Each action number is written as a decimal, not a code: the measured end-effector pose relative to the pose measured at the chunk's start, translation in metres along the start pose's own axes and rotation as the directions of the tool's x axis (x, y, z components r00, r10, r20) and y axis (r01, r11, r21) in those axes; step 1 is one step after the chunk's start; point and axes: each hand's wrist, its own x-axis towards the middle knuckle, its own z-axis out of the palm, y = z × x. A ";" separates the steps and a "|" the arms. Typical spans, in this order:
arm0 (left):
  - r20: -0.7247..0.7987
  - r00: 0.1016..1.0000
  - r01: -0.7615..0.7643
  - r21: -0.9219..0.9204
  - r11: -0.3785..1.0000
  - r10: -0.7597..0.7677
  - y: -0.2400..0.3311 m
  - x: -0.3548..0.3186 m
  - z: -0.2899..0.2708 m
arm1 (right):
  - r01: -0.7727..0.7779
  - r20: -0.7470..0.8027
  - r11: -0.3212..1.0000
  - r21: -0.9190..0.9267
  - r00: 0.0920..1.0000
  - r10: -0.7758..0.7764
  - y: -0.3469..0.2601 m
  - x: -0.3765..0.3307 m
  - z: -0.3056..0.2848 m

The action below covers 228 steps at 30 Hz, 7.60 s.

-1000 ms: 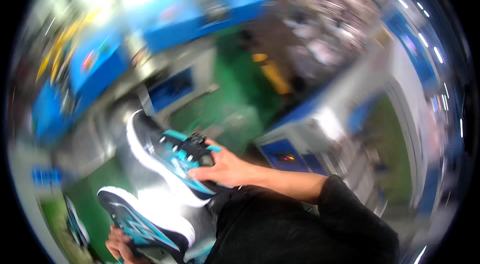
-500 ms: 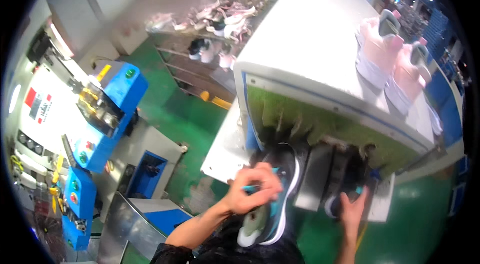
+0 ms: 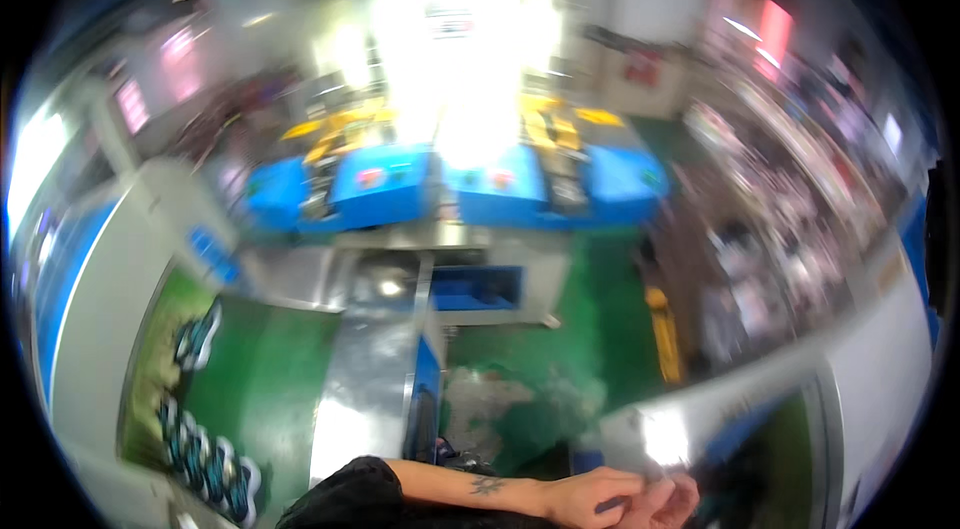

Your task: The person places sneaker uppers into a lasting machine, operates the pneumatic presses by hand, and then removes the processed shoes to place them on a rack.

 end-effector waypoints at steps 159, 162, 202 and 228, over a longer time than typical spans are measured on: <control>-0.901 -0.362 0.929 -0.325 0.179 0.241 -0.057 -0.886 -0.090 | 0.083 0.064 -0.148 0.986 -0.990 -0.127 -0.235 -0.925 0.678; -0.891 -0.348 0.935 -0.352 0.042 0.292 -0.057 -0.882 -0.062 | 0.059 0.031 -0.044 0.997 -0.882 -0.471 -0.202 -0.886 0.651; -0.967 0.064 0.801 0.197 0.566 0.246 -0.076 -0.128 -0.763 | -0.594 0.961 0.796 -0.118 -0.270 -0.060 -0.035 0.055 0.644; -0.846 -0.434 0.675 -0.080 0.734 0.308 -0.034 -0.451 -0.629 | 0.113 0.920 0.969 -0.221 0.354 0.169 -0.008 -0.141 1.135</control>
